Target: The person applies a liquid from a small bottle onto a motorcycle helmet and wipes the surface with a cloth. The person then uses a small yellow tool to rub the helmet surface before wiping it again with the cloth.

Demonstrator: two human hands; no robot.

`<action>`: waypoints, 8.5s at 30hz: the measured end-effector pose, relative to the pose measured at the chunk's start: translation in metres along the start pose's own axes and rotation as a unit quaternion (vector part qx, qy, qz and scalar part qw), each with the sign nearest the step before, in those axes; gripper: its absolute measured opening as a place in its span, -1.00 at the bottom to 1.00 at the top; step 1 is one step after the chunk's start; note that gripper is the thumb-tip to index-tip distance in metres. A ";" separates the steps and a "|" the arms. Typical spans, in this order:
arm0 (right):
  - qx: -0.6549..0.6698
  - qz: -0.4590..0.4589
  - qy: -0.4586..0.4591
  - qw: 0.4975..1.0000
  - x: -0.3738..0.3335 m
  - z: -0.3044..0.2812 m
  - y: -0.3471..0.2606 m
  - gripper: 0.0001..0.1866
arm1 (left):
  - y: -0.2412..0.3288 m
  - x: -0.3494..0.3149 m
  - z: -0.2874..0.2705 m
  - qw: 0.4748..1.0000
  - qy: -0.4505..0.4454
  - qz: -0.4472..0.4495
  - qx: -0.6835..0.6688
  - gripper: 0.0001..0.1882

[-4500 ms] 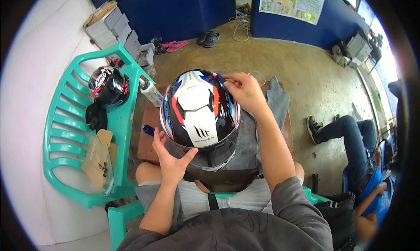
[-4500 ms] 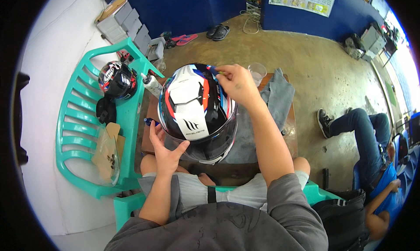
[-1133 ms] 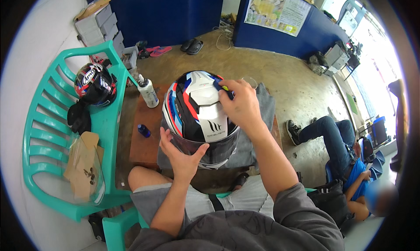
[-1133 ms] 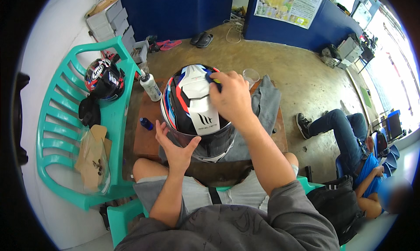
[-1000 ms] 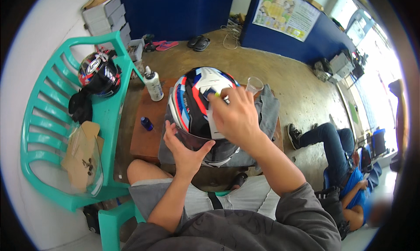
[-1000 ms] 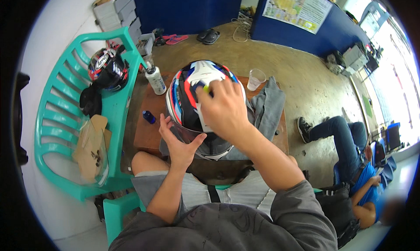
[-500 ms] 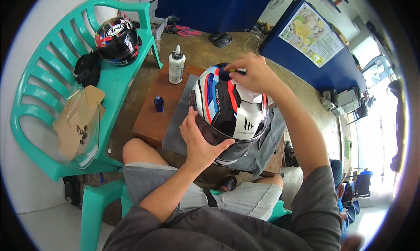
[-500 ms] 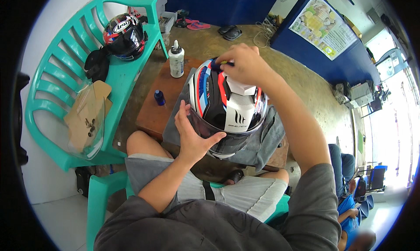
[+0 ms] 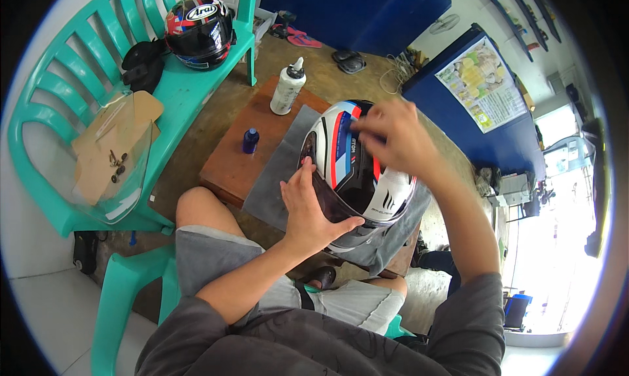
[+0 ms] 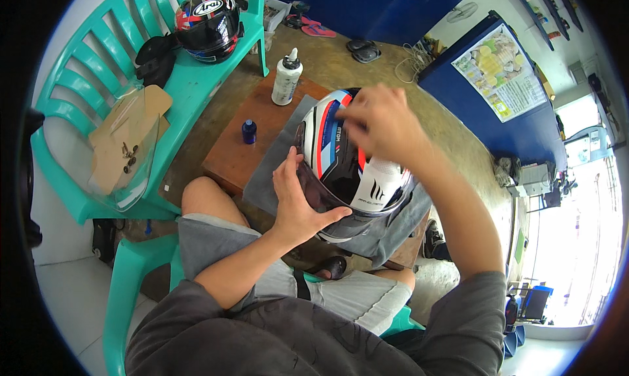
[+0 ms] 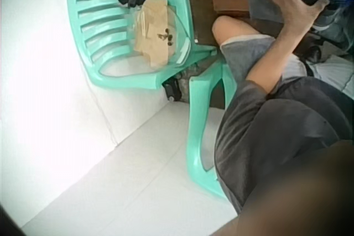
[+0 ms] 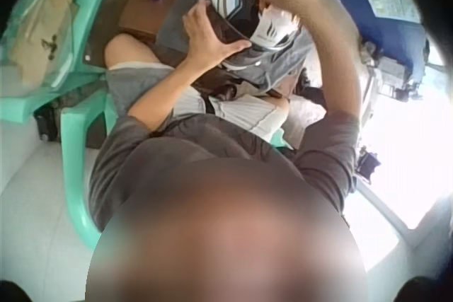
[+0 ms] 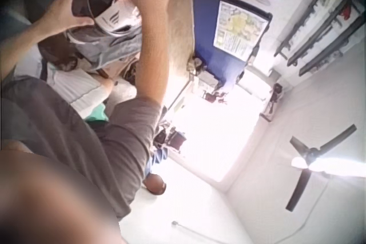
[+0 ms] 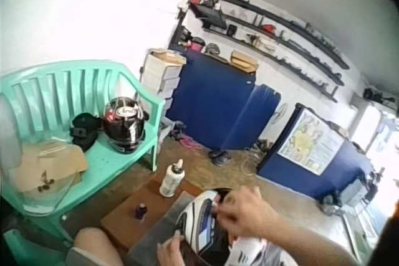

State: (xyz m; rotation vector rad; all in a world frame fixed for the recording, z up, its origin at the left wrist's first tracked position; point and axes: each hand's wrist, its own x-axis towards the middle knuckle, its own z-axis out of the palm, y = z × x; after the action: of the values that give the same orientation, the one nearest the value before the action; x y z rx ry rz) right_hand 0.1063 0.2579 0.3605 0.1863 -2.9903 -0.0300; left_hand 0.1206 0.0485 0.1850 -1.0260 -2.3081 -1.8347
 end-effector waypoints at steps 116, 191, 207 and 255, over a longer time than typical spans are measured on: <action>0.277 0.330 0.315 0.846 -0.134 0.045 0.013 -0.67 | -0.010 0.004 -0.005 0.997 -0.062 -0.036 -0.012 0.51; -0.105 0.202 0.067 0.971 -0.005 0.033 -0.102 -0.77 | -0.019 0.012 -0.001 0.993 -0.091 0.057 -0.042 0.54; 0.411 0.538 0.371 0.636 -0.156 0.104 0.029 -0.59 | -0.013 0.001 0.003 0.999 -0.037 -0.022 -0.008 0.51; -0.023 0.131 0.408 0.903 -0.198 0.092 -0.049 -0.69 | -0.007 0.001 -0.001 0.998 -0.042 -0.047 -0.019 0.50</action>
State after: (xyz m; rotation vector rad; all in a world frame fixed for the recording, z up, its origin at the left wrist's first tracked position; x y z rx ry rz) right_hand 0.2931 0.2350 0.2400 -0.1758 -2.1467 0.0061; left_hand 0.1163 0.0477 0.1798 -1.0361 -2.4186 -1.9125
